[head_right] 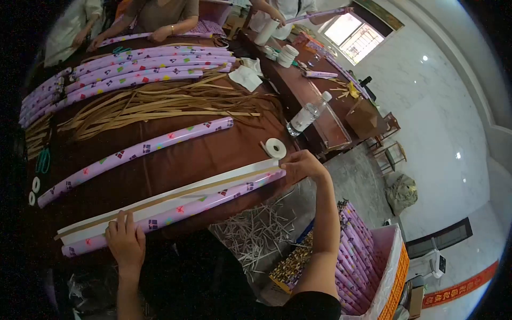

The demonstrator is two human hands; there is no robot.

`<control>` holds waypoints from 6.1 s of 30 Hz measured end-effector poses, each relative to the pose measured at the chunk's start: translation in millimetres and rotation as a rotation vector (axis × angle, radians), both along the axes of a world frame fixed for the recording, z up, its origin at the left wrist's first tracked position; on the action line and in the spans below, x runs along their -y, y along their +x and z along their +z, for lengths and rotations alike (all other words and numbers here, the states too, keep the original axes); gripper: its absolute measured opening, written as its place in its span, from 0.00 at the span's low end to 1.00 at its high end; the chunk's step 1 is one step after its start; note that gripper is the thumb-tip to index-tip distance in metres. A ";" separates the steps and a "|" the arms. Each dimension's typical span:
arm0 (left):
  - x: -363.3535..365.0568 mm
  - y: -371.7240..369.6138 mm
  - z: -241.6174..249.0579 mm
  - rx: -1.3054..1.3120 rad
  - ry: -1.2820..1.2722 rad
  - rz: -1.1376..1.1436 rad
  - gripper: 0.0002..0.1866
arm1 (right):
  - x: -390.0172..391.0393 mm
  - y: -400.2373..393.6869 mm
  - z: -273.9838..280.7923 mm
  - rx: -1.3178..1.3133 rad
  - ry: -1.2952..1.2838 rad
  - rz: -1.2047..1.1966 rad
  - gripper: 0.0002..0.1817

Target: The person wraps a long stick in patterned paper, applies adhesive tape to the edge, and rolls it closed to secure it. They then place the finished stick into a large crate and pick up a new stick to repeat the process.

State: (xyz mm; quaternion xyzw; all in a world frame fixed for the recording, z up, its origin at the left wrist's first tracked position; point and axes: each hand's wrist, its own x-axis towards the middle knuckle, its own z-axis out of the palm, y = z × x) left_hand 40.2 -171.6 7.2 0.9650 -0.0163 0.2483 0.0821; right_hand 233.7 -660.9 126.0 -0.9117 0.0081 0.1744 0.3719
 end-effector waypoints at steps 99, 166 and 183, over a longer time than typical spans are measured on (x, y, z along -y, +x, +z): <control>-6.5 -9.6 -14.0 -0.032 0.070 0.025 0.22 | -47.4 1.7 -104.4 0.730 -0.485 -0.394 0.10; -2.0 -11.5 -6.5 0.200 -0.138 0.023 0.12 | -637.3 -75.4 -105.8 0.355 0.642 1.515 0.12; -3.2 -11.8 0.2 0.235 -0.201 0.003 0.12 | -633.6 -69.8 -105.2 0.069 0.630 1.516 0.13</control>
